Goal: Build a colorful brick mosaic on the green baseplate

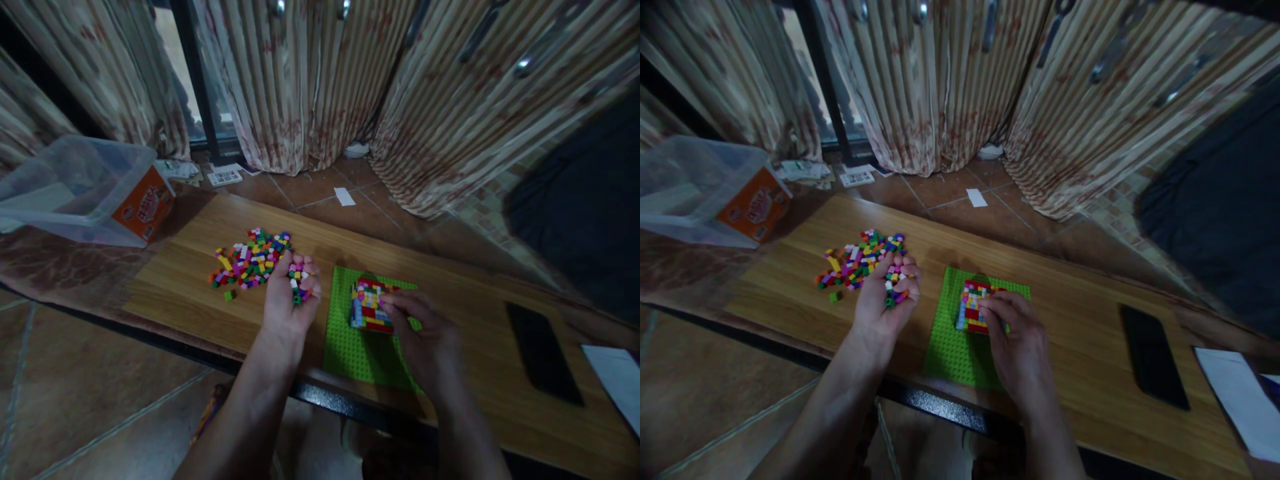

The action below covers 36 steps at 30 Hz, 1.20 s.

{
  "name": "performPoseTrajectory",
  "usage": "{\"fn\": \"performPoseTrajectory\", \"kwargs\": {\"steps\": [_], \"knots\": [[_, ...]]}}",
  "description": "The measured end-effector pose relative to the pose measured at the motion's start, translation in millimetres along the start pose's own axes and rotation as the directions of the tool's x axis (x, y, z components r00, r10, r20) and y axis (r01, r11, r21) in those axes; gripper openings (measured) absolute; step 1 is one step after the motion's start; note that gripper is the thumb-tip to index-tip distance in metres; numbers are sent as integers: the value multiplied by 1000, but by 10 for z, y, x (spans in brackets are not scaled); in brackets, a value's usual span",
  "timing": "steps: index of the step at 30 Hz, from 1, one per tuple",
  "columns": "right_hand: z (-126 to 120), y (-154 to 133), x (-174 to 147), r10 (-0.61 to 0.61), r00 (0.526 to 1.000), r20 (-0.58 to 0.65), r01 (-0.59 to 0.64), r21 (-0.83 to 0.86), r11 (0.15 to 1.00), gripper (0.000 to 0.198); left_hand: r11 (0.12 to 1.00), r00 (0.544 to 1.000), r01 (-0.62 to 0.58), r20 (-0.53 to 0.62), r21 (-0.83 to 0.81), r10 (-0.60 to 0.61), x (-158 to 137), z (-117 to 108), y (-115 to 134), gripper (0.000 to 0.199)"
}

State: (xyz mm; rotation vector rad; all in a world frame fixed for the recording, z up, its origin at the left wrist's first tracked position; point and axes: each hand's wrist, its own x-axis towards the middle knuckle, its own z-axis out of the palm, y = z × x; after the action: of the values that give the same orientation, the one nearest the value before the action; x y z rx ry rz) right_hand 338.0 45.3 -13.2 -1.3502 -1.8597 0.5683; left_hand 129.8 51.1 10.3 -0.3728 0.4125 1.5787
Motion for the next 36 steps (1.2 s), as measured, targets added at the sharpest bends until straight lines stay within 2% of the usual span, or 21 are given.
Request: {"fn": "performPoseTrajectory", "kwargs": {"steps": [6, 12, 20, 27, 36], "knots": [[83, 16, -3, -84, 995, 44, 89, -124, 988, 19, 999, 999, 37, 2, 16, -37, -9, 3, -40, 32], [171, 42, 11, -96, 995, 28, 99, -187, 977, 15, 998, 999, 41, -10, 48, -41, -21, 17, -51, 33], [221, 6, 38, 16, 997, -72, -23, -98, 995, 13, 997, 999, 38, -15, 62, -37, -16, 12, -45, 32], [230, 45, 18, -27, 996, -84, 18, -110, 994, 14, 996, 1000, 12, -22, 83, -10, -22, 17, -38, 29], [287, 8, -17, -13, 995, -100, 2, -109, 994, 17, 998, 1000, 20, -17, 66, -19, -17, 0, -6, 32]]}}
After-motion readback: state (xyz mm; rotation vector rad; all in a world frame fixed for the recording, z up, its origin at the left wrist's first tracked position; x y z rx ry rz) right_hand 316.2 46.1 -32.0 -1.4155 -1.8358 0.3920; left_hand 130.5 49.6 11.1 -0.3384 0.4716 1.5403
